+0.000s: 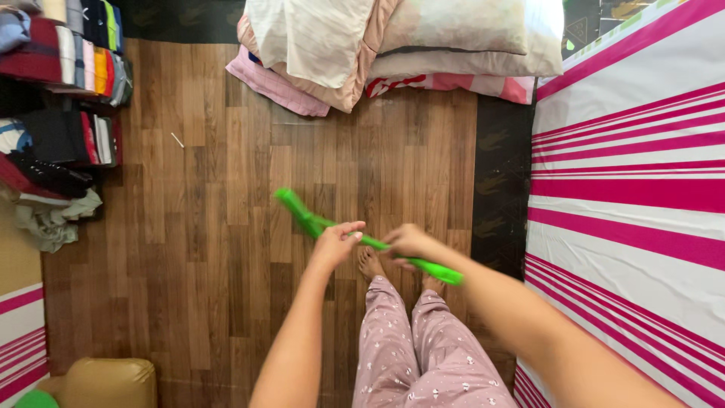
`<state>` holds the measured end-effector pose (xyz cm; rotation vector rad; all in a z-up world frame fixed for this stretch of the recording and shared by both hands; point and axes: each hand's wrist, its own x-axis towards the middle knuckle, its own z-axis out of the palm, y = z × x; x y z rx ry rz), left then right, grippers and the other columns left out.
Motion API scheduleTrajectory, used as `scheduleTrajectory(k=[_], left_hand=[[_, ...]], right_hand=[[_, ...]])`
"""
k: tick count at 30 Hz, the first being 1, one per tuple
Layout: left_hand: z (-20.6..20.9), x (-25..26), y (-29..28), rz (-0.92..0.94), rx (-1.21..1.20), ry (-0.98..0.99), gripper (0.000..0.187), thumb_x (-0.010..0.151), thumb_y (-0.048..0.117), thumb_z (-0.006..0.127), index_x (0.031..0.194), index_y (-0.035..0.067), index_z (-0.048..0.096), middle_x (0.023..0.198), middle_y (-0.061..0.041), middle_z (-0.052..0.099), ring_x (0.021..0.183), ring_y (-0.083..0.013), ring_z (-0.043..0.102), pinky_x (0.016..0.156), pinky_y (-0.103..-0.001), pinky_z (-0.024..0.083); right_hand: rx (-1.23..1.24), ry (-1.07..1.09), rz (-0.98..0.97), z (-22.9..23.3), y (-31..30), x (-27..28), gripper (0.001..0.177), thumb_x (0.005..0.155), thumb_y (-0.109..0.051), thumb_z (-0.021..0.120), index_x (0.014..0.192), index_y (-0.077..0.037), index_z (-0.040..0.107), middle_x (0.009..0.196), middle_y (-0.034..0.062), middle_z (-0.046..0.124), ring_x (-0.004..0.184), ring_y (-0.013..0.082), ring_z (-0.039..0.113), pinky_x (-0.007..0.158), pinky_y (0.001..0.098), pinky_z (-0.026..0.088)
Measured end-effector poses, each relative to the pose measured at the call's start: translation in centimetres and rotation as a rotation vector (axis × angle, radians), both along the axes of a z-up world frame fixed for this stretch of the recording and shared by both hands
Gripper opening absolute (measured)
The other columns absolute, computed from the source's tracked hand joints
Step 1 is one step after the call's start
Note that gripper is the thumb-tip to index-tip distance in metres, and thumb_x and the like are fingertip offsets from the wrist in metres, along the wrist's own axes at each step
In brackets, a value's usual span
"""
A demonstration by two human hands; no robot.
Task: The person sweeps the wooden floor with a green broom, then moves a brown cushion and a green neck pillow. They fold a mattress and arrange several pillows and blankets on the floor.
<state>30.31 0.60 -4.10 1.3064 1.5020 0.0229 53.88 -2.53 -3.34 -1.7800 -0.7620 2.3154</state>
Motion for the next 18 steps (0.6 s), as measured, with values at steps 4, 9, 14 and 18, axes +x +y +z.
scheduleTrajectory(k=[4,9,14,18], left_hand=[[0.4,-1.6,2.1,0.023,0.01,-0.117,0.036,0.087,0.026,0.074,0.123,0.023,0.075,0.107,-0.004,0.08,0.089,-0.0105,0.072,0.084,-0.029,0.056],[0.2,-2.4,3.5,-0.014,-0.06,0.088,0.035,0.091,0.025,0.073,0.126,0.023,0.076,0.105,-0.007,0.079,0.095,-0.0161,0.071,0.087,-0.031,0.055],[-2.7,-1.0,2.6,-0.042,-0.068,-0.066,0.034,0.09,0.021,0.072,0.124,0.02,0.076,0.111,-0.005,0.079,0.101,-0.012,0.073,0.089,-0.029,0.055],[-4.0,1.5,1.9,-0.07,-0.099,-0.126,0.033,0.09,0.021,0.072,0.123,0.019,0.076,0.11,-0.005,0.081,0.099,-0.012,0.074,0.09,-0.029,0.055]], right_hand=[[-0.108,0.034,-0.244,-1.7,5.1,-2.7,0.021,0.087,-0.001,0.072,0.105,0.01,0.075,0.068,0.0141,0.069,0.043,0.0136,0.058,0.035,0.0278,0.044],[-0.213,0.138,-0.656,-5.2,8.0,9.9,0.023,0.096,-0.007,0.064,0.115,0.006,0.065,0.068,0.0046,0.063,0.043,0.0045,0.05,0.033,0.0152,0.035],[-0.473,0.69,-0.957,-11.5,3.9,26.2,0.018,0.107,-0.026,0.052,0.103,-0.009,0.048,0.067,0.0009,0.055,0.042,0.0052,0.046,0.034,0.018,0.04],[-0.337,0.112,-1.087,-5.2,-1.3,28.1,0.018,0.106,-0.023,0.055,0.111,-0.006,0.051,0.072,0.0015,0.057,0.045,0.0016,0.043,0.035,0.0151,0.035]])
